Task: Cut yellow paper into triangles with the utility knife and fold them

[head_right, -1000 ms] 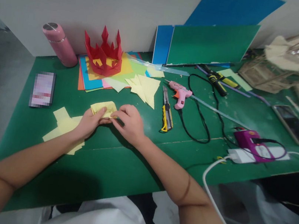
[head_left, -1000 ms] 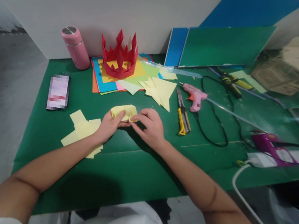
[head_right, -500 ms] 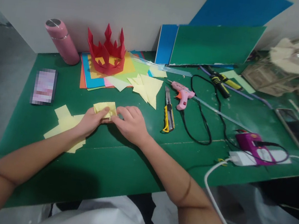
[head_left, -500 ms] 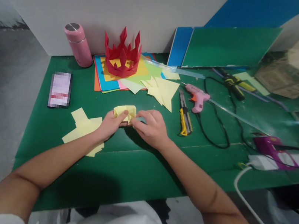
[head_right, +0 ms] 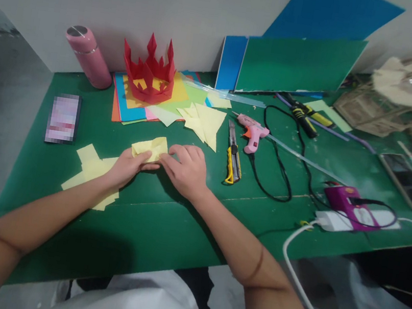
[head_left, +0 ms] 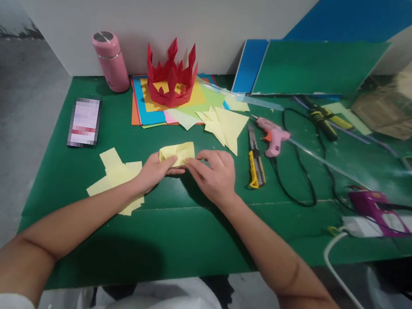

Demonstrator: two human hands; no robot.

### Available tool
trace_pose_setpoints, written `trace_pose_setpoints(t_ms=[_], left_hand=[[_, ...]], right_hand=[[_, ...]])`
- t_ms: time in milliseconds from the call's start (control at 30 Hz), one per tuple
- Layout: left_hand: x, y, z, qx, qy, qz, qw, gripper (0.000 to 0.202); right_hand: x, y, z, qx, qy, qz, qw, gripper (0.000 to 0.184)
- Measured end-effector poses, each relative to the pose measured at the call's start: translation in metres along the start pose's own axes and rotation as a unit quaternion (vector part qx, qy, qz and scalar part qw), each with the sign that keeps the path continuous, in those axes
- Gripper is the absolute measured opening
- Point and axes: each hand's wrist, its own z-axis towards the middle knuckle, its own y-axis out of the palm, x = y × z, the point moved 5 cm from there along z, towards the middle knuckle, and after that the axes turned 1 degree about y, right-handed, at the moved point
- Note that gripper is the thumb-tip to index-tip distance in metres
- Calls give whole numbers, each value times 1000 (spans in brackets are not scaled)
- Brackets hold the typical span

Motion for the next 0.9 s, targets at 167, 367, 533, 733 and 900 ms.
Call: trace_pose_setpoints(t_ms=[167, 367, 533, 733, 900], left_hand=[[2, 1, 0, 9, -6, -10, 1000, 23], [3, 3, -1, 17, -12, -4, 1000, 21], [1, 1, 0, 18, -14, 9, 1000, 21], [1, 0, 0, 12, -28, 1, 1000, 20], [3, 1, -1, 16, -37, -1, 999, 20]], right_hand=[[-6, -1, 1, -15, -40, 3, 999, 14], [-6, 1, 0, -37, -61, 10, 997, 14], [-6, 4, -2, -53, -66, 59, 995, 17], [-9, 5, -1, -53, -88, 16, 995, 19], [-14, 0, 2, -17, -116, -50, 992, 19]])
